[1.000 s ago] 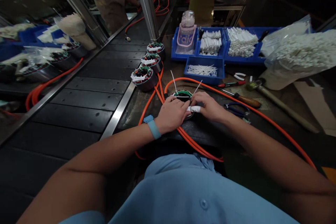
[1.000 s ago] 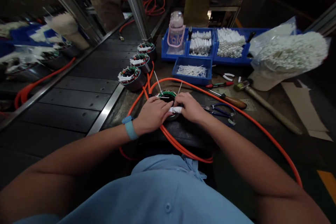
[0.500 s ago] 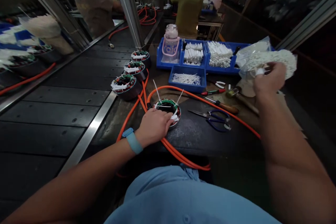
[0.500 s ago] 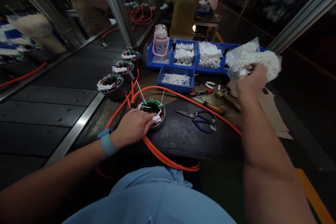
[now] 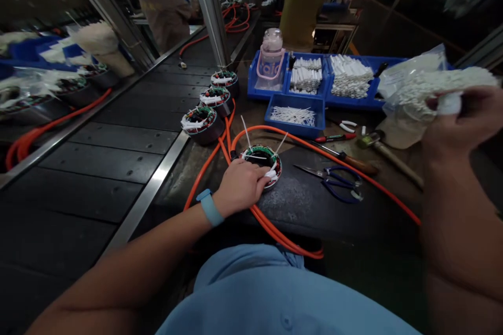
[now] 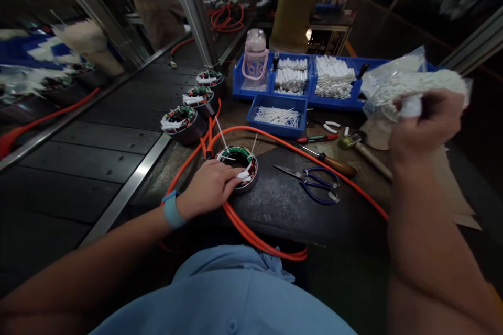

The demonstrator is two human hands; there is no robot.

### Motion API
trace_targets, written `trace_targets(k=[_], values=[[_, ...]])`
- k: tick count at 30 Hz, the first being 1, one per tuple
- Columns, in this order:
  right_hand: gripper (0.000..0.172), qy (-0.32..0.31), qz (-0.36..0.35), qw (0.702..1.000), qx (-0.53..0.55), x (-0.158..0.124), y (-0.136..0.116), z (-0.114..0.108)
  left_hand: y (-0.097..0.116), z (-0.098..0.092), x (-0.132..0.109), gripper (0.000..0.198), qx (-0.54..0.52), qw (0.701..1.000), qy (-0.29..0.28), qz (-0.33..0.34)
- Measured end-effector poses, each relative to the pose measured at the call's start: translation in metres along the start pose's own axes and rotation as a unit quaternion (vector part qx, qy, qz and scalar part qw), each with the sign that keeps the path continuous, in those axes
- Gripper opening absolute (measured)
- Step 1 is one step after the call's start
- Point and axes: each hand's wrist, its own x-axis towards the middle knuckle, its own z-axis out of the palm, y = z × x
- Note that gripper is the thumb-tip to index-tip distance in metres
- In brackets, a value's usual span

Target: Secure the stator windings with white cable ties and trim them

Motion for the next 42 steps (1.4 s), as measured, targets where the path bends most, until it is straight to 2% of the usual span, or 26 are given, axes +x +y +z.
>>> trace_targets(k=[4, 7, 10, 13, 16, 31, 37, 42], values=[[0.014, -0.019, -0.059, 0.995, 0.075, -0.072, -0.064, 0.073, 0.000, -0.002, 0.002, 0.027, 0.015, 0.999, -0.028, 0.007], [0.007, -0.028, -0.126, 0.983, 0.128, -0.129, -0.095, 0.112, 0.000, -0.004, 0.003, 0.028, 0.031, 0.999, -0.035, 0.013], [0.012, -0.016, -0.180, 0.971, 0.154, -0.165, -0.102, 0.135, 0.003, -0.006, 0.004, 0.029, 0.042, 0.998, -0.039, 0.010], [0.020, 0.001, -0.150, 0.978, 0.145, -0.183, -0.094, 0.149, 0.005, -0.009, 0.004, 0.029, 0.045, 0.997, -0.056, 0.008], [0.024, 0.000, -0.125, 0.982, 0.143, -0.189, -0.087, 0.155, 0.007, -0.012, 0.006, 0.030, 0.048, 0.996, -0.071, -0.002], [0.031, 0.006, -0.146, 0.978, 0.150, -0.186, -0.085, 0.159, 0.005, -0.008, 0.005, 0.031, 0.069, 0.995, -0.065, 0.014], [0.023, 0.011, -0.179, 0.972, 0.151, -0.173, -0.091, 0.154, 0.004, -0.007, 0.004, 0.032, 0.074, 0.996, -0.055, 0.021], [0.020, 0.004, -0.167, 0.976, 0.143, -0.180, -0.087, 0.153, 0.003, -0.007, 0.003, 0.032, 0.066, 0.996, -0.053, 0.023]])
